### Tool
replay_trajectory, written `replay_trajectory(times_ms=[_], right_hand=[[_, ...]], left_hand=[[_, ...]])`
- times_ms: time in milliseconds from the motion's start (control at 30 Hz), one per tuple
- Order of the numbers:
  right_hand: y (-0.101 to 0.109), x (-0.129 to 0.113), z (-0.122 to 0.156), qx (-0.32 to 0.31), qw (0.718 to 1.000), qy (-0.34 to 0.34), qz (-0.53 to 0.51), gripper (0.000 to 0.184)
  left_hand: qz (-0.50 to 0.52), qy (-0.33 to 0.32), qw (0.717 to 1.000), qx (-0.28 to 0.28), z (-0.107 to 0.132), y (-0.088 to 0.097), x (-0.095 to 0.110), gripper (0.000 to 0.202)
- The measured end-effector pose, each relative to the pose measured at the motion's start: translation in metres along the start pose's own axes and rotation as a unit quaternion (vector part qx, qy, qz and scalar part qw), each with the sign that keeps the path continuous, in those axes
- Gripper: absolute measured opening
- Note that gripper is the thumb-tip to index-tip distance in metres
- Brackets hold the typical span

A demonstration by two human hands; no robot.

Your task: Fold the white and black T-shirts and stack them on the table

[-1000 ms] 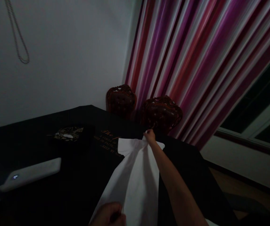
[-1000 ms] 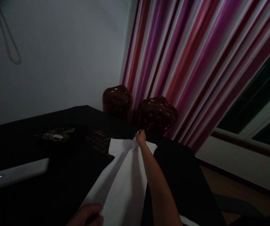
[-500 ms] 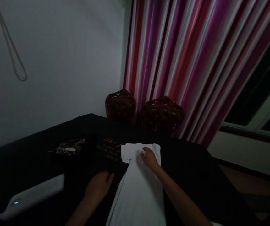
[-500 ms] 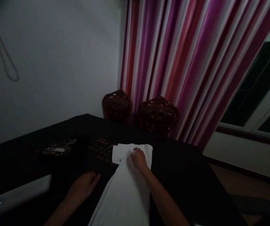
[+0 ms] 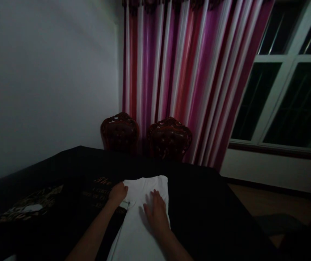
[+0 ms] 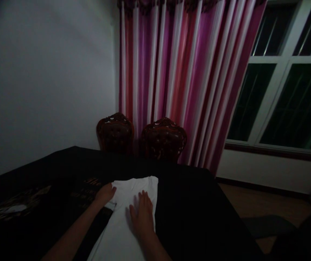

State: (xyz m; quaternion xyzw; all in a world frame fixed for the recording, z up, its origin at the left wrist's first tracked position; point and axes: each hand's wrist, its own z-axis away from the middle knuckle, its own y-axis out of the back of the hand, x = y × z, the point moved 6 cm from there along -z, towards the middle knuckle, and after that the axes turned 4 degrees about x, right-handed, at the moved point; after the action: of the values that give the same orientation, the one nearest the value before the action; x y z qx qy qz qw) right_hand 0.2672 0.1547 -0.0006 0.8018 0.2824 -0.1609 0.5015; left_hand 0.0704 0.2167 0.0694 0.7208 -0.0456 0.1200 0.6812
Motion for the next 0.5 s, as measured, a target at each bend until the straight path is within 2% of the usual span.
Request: replay_trajectory(times_ms=[67, 133, 233, 300, 333, 400, 467, 500], right_hand=[[0.018, -0.003, -0.004, 0.061, 0.996, -0.004, -0.059, 0.051], [0.045, -0.013, -0.011, 0.117, 0.987, 0.007, -0.106, 0.045], [0.098, -0.036, -0.022, 0.188, 0.970, 0.039, -0.148, 0.040], [0.134, -0.055, -0.026, 0.197, 0.966, 0.061, -0.158, 0.032], [0.147, -0.065, -0.026, 0.178, 0.969, 0.070, -0.157, 0.026], [0.162, -0.084, -0.020, 0.087, 0.983, 0.094, -0.132, 0.019], [0.157, -0.099, 0.003, -0.039, 0.987, 0.144, -0.058, 0.016], [0.149, -0.103, 0.022, -0.101, 0.979, 0.180, -0.005, 0.017]], left_hand=[[0.024, -0.030, 0.999, 0.015, 0.001, 0.011, 0.018, 0.033], [0.056, -0.106, 0.993, 0.025, 0.011, 0.021, 0.049, 0.033], [0.105, -0.247, 0.963, 0.008, 0.049, 0.026, 0.094, 0.035], [0.124, -0.303, 0.945, -0.008, 0.082, 0.023, 0.104, 0.043], [0.127, -0.310, 0.942, -0.013, 0.098, 0.019, 0.101, 0.046], [0.114, -0.283, 0.952, -0.016, 0.126, 0.008, 0.078, 0.047], [0.071, -0.207, 0.976, -0.009, 0.151, -0.006, 0.039, 0.041], [0.043, -0.160, 0.986, -0.004, 0.165, -0.012, 0.017, 0.042]])
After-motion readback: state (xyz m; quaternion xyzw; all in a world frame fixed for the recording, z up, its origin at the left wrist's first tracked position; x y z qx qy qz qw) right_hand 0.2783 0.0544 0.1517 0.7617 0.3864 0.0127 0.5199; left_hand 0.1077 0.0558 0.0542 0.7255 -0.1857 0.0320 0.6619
